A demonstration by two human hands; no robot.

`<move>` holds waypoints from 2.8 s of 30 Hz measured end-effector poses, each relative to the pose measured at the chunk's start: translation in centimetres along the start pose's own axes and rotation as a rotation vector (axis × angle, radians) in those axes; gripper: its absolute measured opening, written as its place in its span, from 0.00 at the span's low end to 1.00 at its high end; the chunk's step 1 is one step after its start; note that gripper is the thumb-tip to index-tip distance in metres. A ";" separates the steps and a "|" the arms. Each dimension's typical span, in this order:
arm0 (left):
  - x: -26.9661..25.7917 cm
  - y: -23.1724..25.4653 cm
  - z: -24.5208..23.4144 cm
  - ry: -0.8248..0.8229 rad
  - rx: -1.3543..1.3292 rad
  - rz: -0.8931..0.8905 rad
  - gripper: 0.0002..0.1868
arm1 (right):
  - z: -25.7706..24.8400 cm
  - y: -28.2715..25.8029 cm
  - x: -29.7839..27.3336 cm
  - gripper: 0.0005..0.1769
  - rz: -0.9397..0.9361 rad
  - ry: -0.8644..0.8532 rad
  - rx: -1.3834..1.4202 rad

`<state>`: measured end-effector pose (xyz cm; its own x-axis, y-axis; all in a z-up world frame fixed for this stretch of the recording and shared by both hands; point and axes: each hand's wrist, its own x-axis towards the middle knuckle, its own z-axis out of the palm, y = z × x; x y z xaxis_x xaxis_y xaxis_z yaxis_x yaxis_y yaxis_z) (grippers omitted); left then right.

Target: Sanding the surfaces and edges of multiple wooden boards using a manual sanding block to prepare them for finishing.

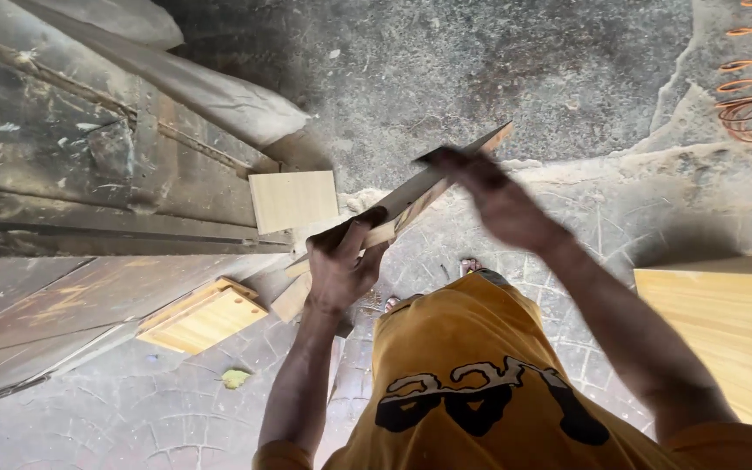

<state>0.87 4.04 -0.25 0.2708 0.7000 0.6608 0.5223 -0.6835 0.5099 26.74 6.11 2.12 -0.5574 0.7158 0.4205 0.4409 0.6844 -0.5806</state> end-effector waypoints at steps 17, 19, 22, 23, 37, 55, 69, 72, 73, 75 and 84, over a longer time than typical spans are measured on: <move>3.3 2.1 -2.0 0.021 -0.044 -0.045 0.11 | 2.7 4.7 -1.1 0.29 -0.107 0.273 -0.026; 1.9 1.1 -1.5 0.026 -0.117 -0.101 0.14 | 3.4 1.1 -0.6 0.35 0.020 0.253 0.023; -2.2 -2.7 -2.6 0.072 -0.169 -0.177 0.09 | 0.7 12.5 -5.0 0.31 0.030 0.385 -0.049; -3.3 -3.4 -4.0 0.067 -0.172 -0.180 0.09 | 1.4 17.2 -9.7 0.31 0.036 0.384 -0.049; -3.1 -6.4 -6.3 0.118 -0.520 -0.695 0.32 | -7.0 11.0 -6.8 0.19 0.242 0.672 0.498; -3.1 -3.1 7.6 0.259 -0.347 -0.405 0.16 | -3.7 -5.9 3.3 0.27 0.011 0.203 -0.398; 0.0 0.2 3.5 0.264 -0.246 -0.214 0.15 | 2.3 9.8 -3.8 0.29 -0.081 0.349 -0.838; 1.5 0.8 2.5 0.228 -0.237 -0.214 0.15 | 3.1 -0.9 -0.5 0.32 -0.032 0.351 -0.505; 2.1 1.3 2.1 0.227 -0.246 -0.217 0.16 | 3.1 -4.7 0.4 0.34 -0.004 0.349 -0.305; 2.0 1.2 2.6 0.239 -0.228 -0.200 0.15 | -0.3 -1.1 1.3 0.25 0.025 0.376 -0.401; -2.6 -3.5 6.6 0.221 -0.167 -0.161 0.02 | 2.5 -7.6 1.6 0.32 -0.056 0.309 -0.333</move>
<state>3.73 5.93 -7.42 0.0034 0.7525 0.6586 0.3989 -0.6049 0.6891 20.81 1.71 5.45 -0.3735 0.6496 0.6622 0.6465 0.6942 -0.3163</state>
